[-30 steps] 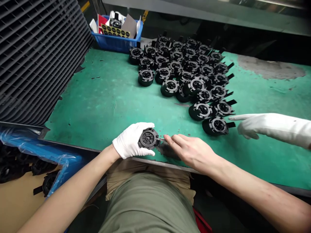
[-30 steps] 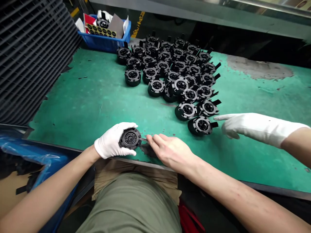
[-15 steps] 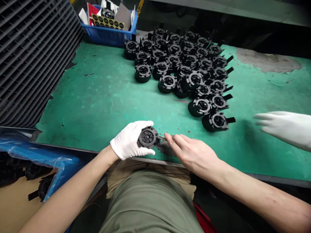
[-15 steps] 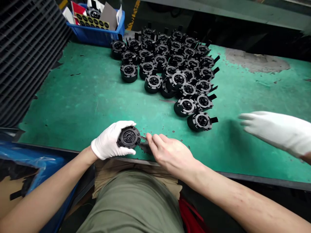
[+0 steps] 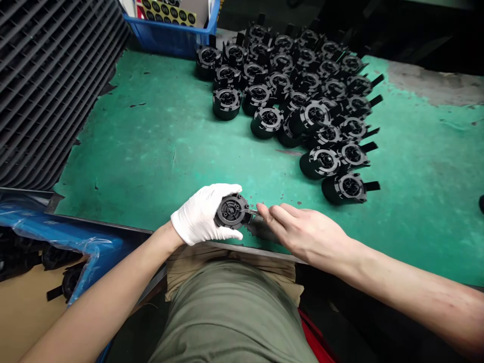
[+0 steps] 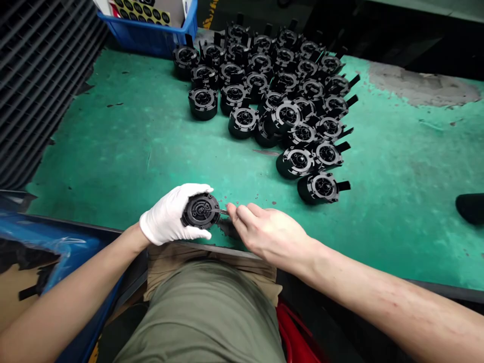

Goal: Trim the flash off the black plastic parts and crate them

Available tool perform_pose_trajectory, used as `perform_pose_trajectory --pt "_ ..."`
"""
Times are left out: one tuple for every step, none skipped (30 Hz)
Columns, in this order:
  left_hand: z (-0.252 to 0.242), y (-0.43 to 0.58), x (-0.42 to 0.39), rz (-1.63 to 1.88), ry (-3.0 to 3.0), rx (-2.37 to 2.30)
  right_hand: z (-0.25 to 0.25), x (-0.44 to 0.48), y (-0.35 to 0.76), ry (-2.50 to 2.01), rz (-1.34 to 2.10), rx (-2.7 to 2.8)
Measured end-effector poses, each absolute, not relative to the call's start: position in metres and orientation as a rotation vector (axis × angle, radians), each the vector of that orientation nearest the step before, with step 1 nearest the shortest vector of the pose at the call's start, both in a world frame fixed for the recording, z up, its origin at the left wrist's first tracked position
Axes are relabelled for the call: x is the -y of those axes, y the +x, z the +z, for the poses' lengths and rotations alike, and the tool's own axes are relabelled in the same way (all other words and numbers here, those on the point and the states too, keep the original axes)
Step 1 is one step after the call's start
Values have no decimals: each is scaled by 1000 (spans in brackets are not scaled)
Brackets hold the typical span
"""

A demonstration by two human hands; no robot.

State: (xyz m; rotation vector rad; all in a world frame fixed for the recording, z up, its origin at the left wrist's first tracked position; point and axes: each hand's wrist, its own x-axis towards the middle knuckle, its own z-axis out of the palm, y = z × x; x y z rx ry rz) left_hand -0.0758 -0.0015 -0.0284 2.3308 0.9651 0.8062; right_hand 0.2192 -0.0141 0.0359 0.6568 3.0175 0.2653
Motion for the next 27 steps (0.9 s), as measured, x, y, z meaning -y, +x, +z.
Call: perform_pose_trajectory --pt "-28 -76 1 800 2326 -963 36 11 220 634 253 -3015" --pt "-28 -76 1 796 2318 -961 36 8 222 604 239 -3014" --pt "-28 -77 1 797 2308 -958 36 4 223 569 227 -3016" --pt "-27 -77 0 797 2300 -955 36 0 224 535 216 -3021" --pt "-27 -78 0 797 2294 -954 35 -4 225 506 205 -3030" --pt "-27 -78 -1 794 2291 -956 34 -8 227 484 190 -3048" --pt "-26 -78 -1 792 2293 -957 32 -12 228 475 166 -3070" --pt "-26 -77 0 794 2297 -961 30 -14 229 486 136 -3094" --pt "-26 -76 2 803 2298 -978 28 -15 230 526 106 -3119" --pt "-26 -74 4 829 2289 -1024 25 -15 230 611 74 -3147" --pt "-26 -72 7 870 2268 -1102 22 -13 231 737 30 -3172" --pt "-27 -70 11 916 2240 -1201 20 -9 231 890 -33 -3189" --pt "-28 -67 14 958 2213 -1304 17 -4 231 1044 -109 -3196" --pt "-29 -65 17 986 2199 -1392 15 3 230 1172 -186 -3198" --pt "-31 -63 20 996 2207 -1450 14 10 228 1255 -247 -3192" --pt "-32 -62 22 991 2236 -1476 14 18 226 1290 -269 -3180" --pt "-33 -61 24 978 2277 -1478 14 26 224 1297 -241 -3162" --pt "-34 -60 25 969 2317 -1472 14 33 220 1298 -179 -3135" --pt "-35 -60 25 969 2346 -1466 14 38 217 1300 -104 -3100" --pt "-35 -60 25 974 2362 -1459 15 42 213 1305 -32 -3066" --pt "-35 -60 25 981 2366 -1451 15 44 209 1308 28 -3040" --pt "-34 -61 24 982 2360 -1446 15 45 206 1308 76 -3022" --pt "-33 -61 24 972 2348 -1444 14 45 203 1307 113 -3008" --pt "-33 -61 24 957 2330 -1447 14 44 201 1302 135 -2997" --pt "-32 -61 24 939 2312 -1455 13 44 199 1295 144 -2989" --pt "-31 -60 24 923 2299 -1464 13 43 197 1287 142 -2986" --pt "-30 -60 25 915 2292 -1470 12 43 196 1281 136 -2983"
